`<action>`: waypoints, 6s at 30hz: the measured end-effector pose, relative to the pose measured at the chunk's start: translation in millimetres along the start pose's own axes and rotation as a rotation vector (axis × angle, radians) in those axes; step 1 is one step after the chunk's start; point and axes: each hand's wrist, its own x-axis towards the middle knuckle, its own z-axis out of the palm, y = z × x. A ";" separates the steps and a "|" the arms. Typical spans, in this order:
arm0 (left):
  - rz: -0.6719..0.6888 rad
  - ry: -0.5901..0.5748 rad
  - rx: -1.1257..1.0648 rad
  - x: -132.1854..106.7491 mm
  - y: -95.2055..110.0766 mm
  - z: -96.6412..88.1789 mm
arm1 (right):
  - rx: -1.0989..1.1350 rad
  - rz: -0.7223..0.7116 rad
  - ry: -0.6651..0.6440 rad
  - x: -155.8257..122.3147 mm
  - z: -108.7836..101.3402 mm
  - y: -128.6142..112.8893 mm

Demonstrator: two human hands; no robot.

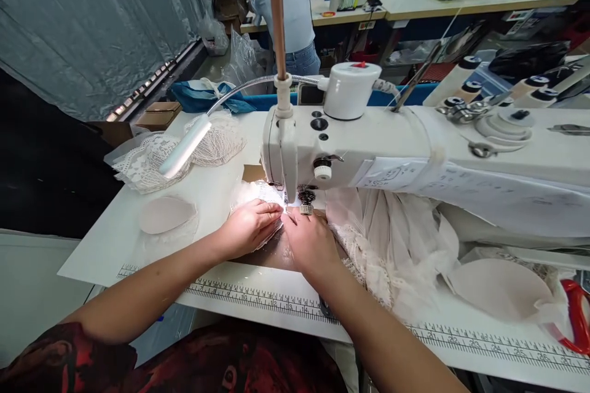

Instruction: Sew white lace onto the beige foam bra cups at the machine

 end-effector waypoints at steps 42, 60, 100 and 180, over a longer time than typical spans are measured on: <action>0.180 -0.107 -0.436 -37.8 12.1 -30.4 | 0.397 -0.168 0.296 -5.3 14.9 20.3; -0.053 -0.183 0.158 -8.6 5.6 -10.4 | -0.049 -0.004 0.055 -3.4 9.5 10.8; 0.076 -0.039 0.025 -15.7 -8.9 -3.2 | 0.379 -0.126 0.133 -12.4 1.6 30.3; 0.283 -0.149 0.267 -0.1 -29.0 -4.0 | 0.036 -0.203 0.126 -10.0 7.3 18.1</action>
